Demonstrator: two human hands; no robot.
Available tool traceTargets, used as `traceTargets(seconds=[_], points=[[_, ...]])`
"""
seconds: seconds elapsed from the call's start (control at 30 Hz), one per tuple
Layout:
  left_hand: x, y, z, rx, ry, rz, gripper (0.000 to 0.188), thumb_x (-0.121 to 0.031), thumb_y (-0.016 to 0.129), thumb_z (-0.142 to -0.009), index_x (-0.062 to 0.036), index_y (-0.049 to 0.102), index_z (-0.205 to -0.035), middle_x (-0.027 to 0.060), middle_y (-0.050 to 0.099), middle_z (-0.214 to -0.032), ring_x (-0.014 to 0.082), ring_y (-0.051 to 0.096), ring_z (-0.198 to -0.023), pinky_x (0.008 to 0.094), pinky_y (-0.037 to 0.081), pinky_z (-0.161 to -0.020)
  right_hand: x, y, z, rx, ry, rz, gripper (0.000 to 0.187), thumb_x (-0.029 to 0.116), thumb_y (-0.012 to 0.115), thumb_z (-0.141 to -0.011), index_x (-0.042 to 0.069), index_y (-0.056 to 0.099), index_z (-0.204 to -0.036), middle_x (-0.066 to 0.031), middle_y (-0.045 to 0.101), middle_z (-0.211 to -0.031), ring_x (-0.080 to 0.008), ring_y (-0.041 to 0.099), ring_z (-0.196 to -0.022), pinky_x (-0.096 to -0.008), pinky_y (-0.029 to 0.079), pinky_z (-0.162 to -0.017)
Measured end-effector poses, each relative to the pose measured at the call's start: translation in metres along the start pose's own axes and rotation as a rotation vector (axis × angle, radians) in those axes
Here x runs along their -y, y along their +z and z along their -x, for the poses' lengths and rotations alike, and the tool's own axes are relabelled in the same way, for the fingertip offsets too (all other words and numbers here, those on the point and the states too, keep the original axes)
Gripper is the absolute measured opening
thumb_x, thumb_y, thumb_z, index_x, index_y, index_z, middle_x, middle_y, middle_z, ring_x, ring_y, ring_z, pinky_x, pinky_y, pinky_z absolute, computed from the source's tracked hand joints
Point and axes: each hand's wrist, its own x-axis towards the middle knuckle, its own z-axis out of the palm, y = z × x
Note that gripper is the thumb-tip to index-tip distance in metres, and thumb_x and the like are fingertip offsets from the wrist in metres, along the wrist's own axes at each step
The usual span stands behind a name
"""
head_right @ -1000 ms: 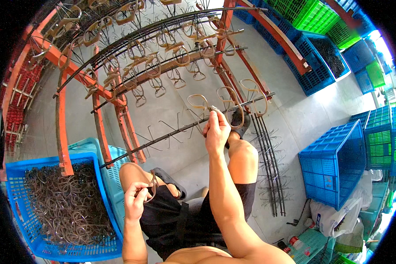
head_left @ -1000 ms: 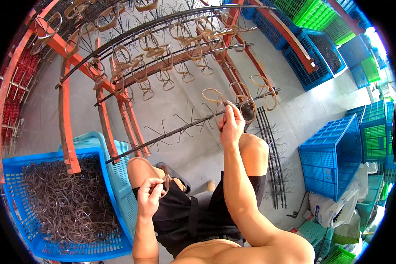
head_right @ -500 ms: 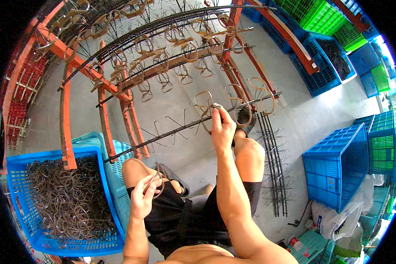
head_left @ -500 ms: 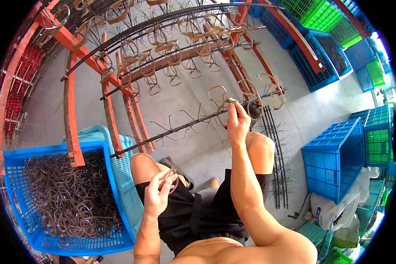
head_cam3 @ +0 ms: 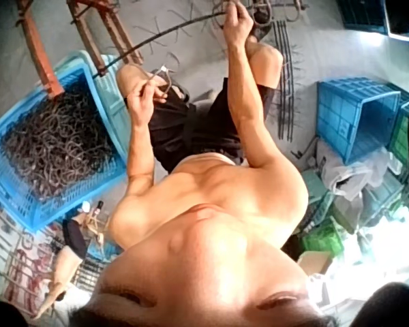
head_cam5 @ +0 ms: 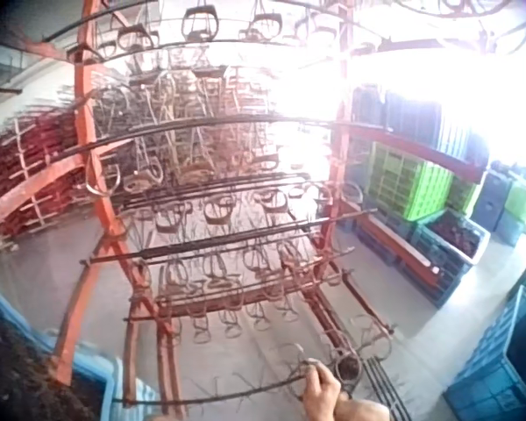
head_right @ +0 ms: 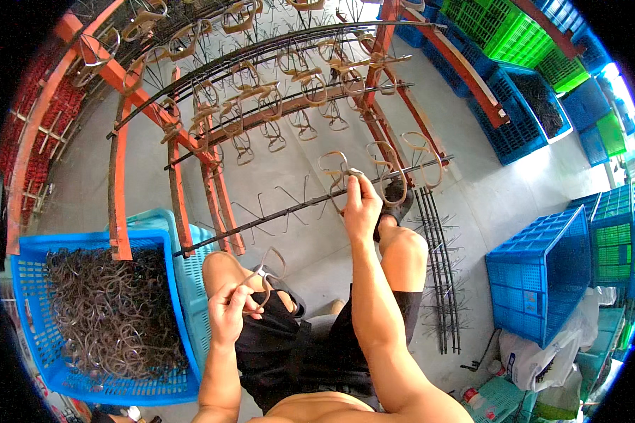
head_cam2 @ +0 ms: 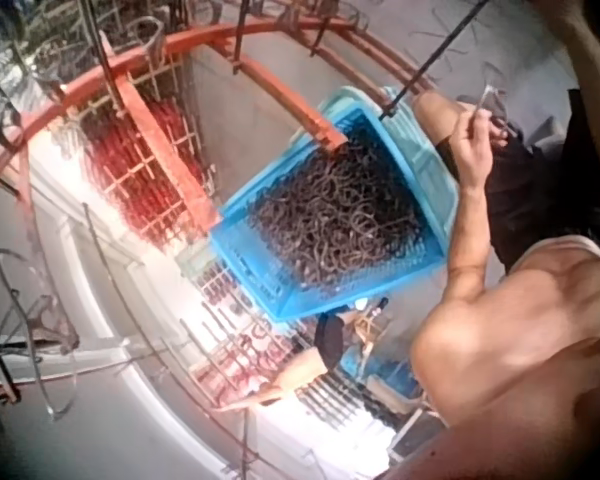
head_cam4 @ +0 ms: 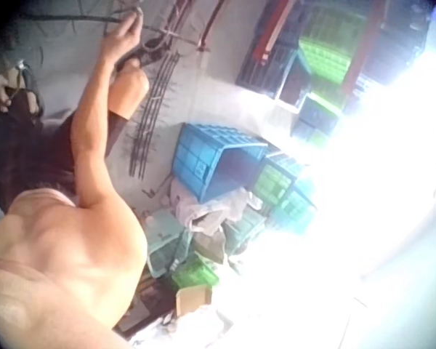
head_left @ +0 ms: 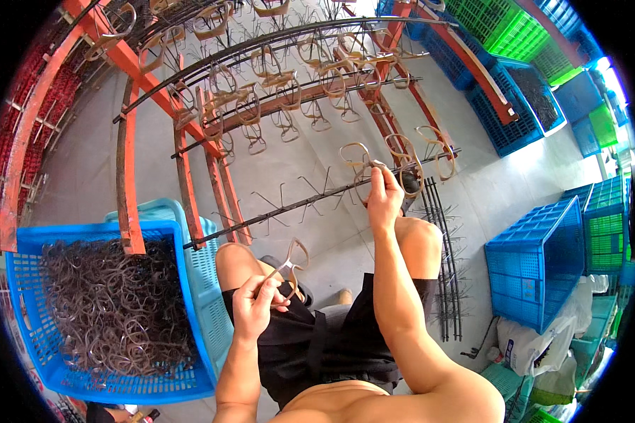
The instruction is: The person sits on a low stool and repeatedly picks up wire loops from a blue basket, then threads and twists them onto horizontal rods of a red metal rack. The person handles the wire loops one at a time and secures them along the rack's bars.
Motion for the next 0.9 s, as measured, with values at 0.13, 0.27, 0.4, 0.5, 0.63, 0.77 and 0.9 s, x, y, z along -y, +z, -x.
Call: traceTargets(seconds=[0.13,0.27,0.4,0.5,0.63,0.77,0.9], points=[[-0.003,0.003,-0.003,0.003,0.048,-0.005,0.023,-0.020,0.052,-0.092,0.0004,0.057,-0.082,0.0037,0.056,-0.056,0.0104,0.057,-0.047,0.0201,0.046,-0.042,0.001,-0.008,-0.002,0.003,-0.110,0.234,0.022,0.016,0.055,-0.089,0.001,0.058,-0.105,-0.0040,0.051,-0.076,-0.0127,0.048,-0.064,-0.0255,0.041,-0.056],[-0.006,-0.004,-0.003,0.013,0.000,0.122,0.024,-0.024,0.056,-0.091,-0.0031,0.056,-0.078,0.0020,0.052,-0.051,0.0074,0.048,-0.040,0.0182,0.038,-0.036,0.029,0.001,0.043,-0.032,-0.578,0.756,0.032,0.016,0.059,-0.082,0.000,0.053,-0.109,-0.0197,0.046,-0.109,-0.0343,0.042,-0.104,-0.0413,0.036,-0.088],[-0.005,-0.015,-0.014,0.207,0.029,0.420,0.024,-0.022,0.058,-0.088,-0.0027,0.057,-0.073,0.0000,0.046,-0.048,0.0062,0.038,-0.036,0.0181,0.029,-0.034,0.071,-0.005,0.084,1.247,-0.357,0.208,0.028,0.023,0.063,-0.084,0.000,0.059,-0.101,-0.0130,0.058,-0.091,-0.0261,0.055,-0.086,-0.0351,0.044,-0.080],[-0.012,-0.022,-0.020,0.170,0.057,0.443,0.026,-0.025,0.053,-0.090,-0.0015,0.059,-0.082,0.0015,0.049,-0.054,0.0074,0.041,-0.040,0.0186,0.030,-0.037,0.063,0.000,0.100,1.217,0.074,0.010,0.018,0.018,0.059,-0.088,0.000,0.060,-0.092,-0.0036,0.055,-0.064,-0.0116,0.052,-0.060,-0.0261,0.044,-0.056],[-0.020,-0.059,-0.025,-0.421,0.341,-0.226,0.022,-0.021,0.048,-0.093,-0.0040,0.056,-0.104,0.0050,0.059,-0.090,0.0109,0.056,-0.075,0.0212,0.045,-0.063,0.029,0.009,0.075,0.518,0.121,-0.250,0.013,0.014,0.055,-0.089,0.001,0.056,-0.091,0.0008,0.051,-0.060,-0.0056,0.045,-0.048,-0.0211,0.034,-0.042],[0.005,-0.170,-0.018,-0.959,0.266,-0.951,0.023,-0.018,0.058,-0.087,0.0003,0.056,-0.100,0.0116,0.057,-0.092,0.0222,0.057,-0.081,0.0326,0.047,-0.072,-0.001,0.040,0.059,0.010,0.044,-0.137,0.018,0.012,0.050,-0.092,0.002,0.056,-0.105,0.0037,0.043,-0.059,-0.0030,0.039,-0.046,-0.0197,0.032,-0.038],[0.037,-0.229,-0.015,-0.977,-0.414,-1.338,0.053,-0.032,0.062,-0.083,-0.0012,0.042,-0.121,0.0237,0.046,-0.118,0.0368,0.044,-0.111,0.0456,0.036,-0.094,-0.007,0.048,0.057,0.006,0.152,-0.182,0.021,0.013,0.049,-0.093,0.001,0.055,-0.108,0.0046,0.041,-0.058,-0.0031,0.038,-0.045,-0.0195,0.033,-0.038]])
